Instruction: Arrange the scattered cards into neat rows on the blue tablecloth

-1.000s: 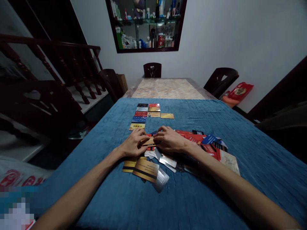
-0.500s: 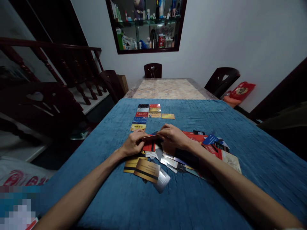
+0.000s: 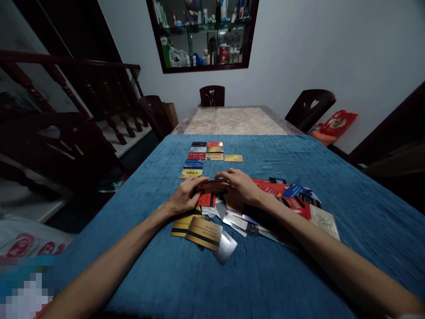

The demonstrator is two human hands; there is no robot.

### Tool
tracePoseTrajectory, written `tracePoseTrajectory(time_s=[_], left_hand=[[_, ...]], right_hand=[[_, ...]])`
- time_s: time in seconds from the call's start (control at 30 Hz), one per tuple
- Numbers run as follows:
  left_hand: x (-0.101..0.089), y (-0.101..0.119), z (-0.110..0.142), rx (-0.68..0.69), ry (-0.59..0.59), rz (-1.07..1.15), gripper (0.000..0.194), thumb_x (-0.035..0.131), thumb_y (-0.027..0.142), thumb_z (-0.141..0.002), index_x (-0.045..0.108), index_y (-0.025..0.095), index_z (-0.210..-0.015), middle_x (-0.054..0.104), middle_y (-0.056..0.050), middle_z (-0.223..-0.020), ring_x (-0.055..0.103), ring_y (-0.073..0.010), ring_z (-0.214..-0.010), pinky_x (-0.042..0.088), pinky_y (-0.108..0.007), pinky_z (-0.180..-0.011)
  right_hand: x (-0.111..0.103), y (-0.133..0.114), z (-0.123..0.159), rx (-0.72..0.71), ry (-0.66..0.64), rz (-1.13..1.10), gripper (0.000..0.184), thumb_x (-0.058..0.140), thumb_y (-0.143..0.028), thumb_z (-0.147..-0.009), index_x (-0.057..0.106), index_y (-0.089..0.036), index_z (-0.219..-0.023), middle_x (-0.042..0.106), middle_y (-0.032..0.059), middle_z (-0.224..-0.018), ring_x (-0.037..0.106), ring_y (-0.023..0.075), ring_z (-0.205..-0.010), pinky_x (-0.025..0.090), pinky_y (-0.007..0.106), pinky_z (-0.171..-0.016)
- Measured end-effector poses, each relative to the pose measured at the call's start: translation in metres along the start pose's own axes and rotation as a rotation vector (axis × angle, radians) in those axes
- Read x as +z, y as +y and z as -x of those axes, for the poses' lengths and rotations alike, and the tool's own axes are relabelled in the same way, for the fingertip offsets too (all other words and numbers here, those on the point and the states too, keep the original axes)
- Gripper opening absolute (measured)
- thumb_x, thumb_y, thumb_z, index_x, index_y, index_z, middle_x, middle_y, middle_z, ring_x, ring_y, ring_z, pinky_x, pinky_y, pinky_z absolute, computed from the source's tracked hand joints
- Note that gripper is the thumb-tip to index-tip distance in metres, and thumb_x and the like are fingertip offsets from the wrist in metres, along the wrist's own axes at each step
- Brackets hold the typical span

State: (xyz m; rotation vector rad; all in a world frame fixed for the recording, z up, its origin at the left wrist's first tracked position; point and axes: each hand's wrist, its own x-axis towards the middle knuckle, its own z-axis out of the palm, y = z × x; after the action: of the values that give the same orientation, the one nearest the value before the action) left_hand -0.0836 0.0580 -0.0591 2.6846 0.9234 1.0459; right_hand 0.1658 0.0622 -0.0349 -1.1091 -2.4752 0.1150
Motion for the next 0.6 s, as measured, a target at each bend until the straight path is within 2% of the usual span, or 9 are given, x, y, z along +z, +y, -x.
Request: tracePoseTrajectory(time_s=[0.33, 0.6], left_hand=[[0.000, 0.001, 0.000, -0.011, 0.009, -0.003, 0.054, 0.055, 0.005, -0.081, 0.058, 0.021, -0.132, 0.070, -0.008, -0.120, 0.065, -0.0216, -0.112, 0.054, -0.042, -0.101], [0.000, -0.001, 0.001, -0.043, 0.043, 0.019, 0.048, 0.057, 0.007, -0.081, 0.062, 0.020, -0.128, 0.072, -0.008, -0.119, 0.067, -0.0210, -0.110, 0.056, -0.040, -0.099]], right_hand=[[0.003, 0.000, 0.000, -0.007, 0.008, 0.068, 0.028, 0.052, -0.024, -0.097, 0.062, -0.021, -0.123, 0.071, 0.0110, -0.102, 0.058, 0.0240, -0.094, 0.040, 0.034, -0.081], [0.000, -0.011, 0.000, 0.006, -0.066, 0.143, 0.033, 0.056, -0.021, -0.094, 0.057, -0.018, -0.127, 0.070, 0.0126, -0.114, 0.056, 0.0266, -0.103, 0.036, 0.037, -0.085]])
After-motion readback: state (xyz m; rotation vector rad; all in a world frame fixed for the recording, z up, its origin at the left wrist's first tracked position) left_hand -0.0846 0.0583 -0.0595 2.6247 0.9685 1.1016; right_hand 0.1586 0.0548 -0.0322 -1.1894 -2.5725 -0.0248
